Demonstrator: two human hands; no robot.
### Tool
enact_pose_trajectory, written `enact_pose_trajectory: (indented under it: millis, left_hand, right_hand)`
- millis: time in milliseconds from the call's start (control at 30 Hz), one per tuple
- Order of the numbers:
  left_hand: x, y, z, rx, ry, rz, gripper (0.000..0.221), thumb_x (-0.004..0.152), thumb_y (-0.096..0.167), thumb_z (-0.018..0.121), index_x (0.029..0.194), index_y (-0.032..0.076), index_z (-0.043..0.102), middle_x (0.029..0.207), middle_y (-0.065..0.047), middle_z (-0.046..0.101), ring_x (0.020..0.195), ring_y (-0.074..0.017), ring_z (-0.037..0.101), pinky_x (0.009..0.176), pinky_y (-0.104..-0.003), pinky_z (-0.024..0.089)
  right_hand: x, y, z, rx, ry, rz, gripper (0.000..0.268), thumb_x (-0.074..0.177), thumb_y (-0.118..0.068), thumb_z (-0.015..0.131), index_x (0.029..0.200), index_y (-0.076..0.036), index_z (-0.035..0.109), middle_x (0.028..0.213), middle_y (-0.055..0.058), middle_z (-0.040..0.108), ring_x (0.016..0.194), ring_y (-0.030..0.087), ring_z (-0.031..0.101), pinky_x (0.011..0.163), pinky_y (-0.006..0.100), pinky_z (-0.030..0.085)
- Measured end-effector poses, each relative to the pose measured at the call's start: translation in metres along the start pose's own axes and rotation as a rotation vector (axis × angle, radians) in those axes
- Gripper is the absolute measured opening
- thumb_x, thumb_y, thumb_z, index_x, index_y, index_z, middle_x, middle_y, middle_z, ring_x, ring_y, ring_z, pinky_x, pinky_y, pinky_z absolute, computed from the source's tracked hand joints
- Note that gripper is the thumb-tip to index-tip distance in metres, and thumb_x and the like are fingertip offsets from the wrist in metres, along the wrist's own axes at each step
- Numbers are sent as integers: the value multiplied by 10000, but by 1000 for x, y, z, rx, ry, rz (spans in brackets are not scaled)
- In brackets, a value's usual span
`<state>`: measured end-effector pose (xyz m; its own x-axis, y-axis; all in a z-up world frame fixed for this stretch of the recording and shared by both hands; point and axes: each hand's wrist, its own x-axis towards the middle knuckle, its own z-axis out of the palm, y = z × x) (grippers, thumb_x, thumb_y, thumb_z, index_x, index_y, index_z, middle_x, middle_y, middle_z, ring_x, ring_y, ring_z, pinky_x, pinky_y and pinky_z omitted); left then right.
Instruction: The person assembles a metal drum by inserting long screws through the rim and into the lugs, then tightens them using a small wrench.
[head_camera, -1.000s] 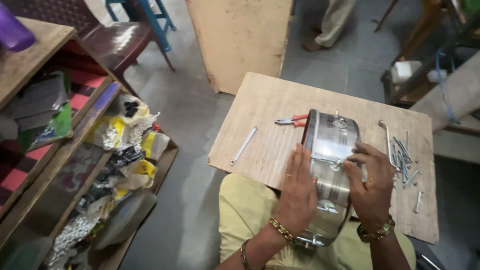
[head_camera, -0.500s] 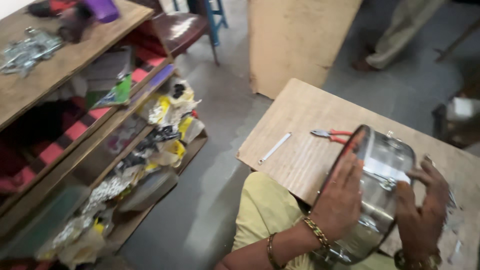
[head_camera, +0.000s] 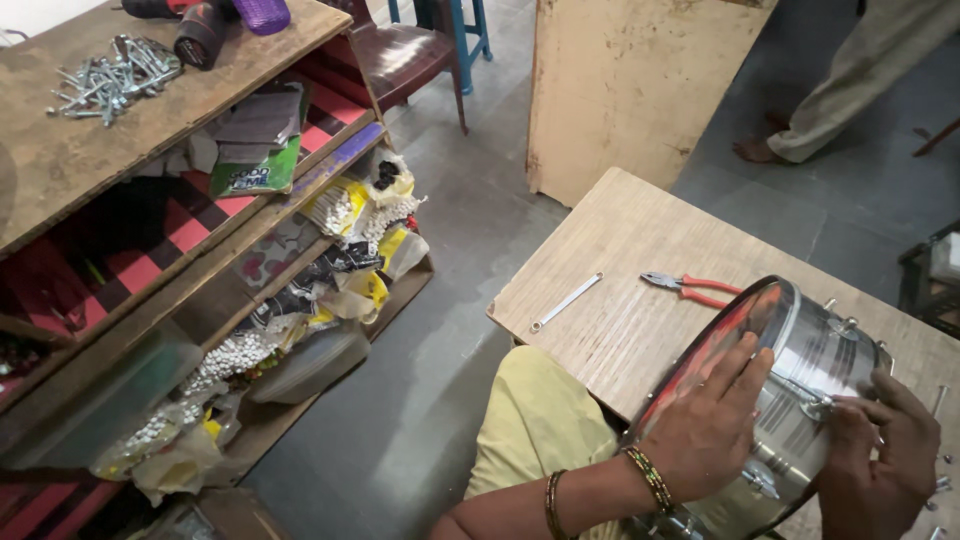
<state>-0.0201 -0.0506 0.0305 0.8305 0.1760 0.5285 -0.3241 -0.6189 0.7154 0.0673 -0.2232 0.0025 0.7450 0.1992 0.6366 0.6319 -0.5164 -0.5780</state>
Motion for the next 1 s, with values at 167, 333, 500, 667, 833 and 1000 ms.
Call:
enact_pose_trajectory:
  millis: [167, 333, 500, 667, 833, 1000]
  left_hand:
    - [1, 2, 6, 1, -31, 0, 658, 980, 101, 537, 1599, -24, 354, 1658, -278, 386, 1451, -465, 494, 1103, -527, 466]
    - [2, 6, 9, 27, -32, 24, 610, 1008, 101, 533, 1582, -14, 360, 1652, -264, 368, 1434, -457, 485, 1138, -519, 463]
    - [5, 14, -2, 1, -79, 5, 628, 986, 101, 531, 1583, 4, 364, 1671, -249, 352, 1424, -411, 518, 1025, -460, 519]
    - [7, 22, -10, -3, -169, -53, 648, 974, 93, 530, 1589, 8, 341, 1679, -230, 335, 1325, -401, 568, 915, -462, 549]
    - [8, 20, -7, 5, -146, -22, 644, 984, 90, 527, 1590, 3, 325, 1685, -232, 316, 1386, -414, 523, 986, -463, 528]
    - [6, 19, -5, 2, -145, 1, 653, 986, 85, 530, 1595, -6, 311, 1685, -244, 296, 1406, -429, 502, 1026, -468, 508]
  right_hand:
    - [-3, 4, -5, 108, 48, -27, 136, 1048, -45, 685, 1129, 27, 602, 1382, 194, 540, 1260, 254, 554, 1126, 331, 471]
    - [-1, -9, -11, 68, 65, 58, 48, 1082, -25, 663, 1112, 11, 653, 1359, 173, 593, 1238, 253, 574, 1131, 358, 469]
    - [0, -23, -23, -20, 68, 1, 164, 961, -31, 712, 1098, 20, 638, 1372, 190, 596, 1306, 323, 560, 1134, 407, 446]
    - [1, -27, -20, 28, 64, 85, 57, 1041, -43, 704, 1077, -13, 671, 1365, 144, 628, 1268, 285, 572, 1143, 383, 455]
    - [1, -35, -23, 39, 77, 41, 151, 943, -43, 704, 1077, -11, 643, 1372, 158, 609, 1298, 307, 574, 1113, 396, 451]
    - [1, -28, -20, 14, 79, 90, 69, 1010, -39, 680, 1080, -33, 679, 1370, 150, 624, 1293, 287, 583, 1126, 400, 456]
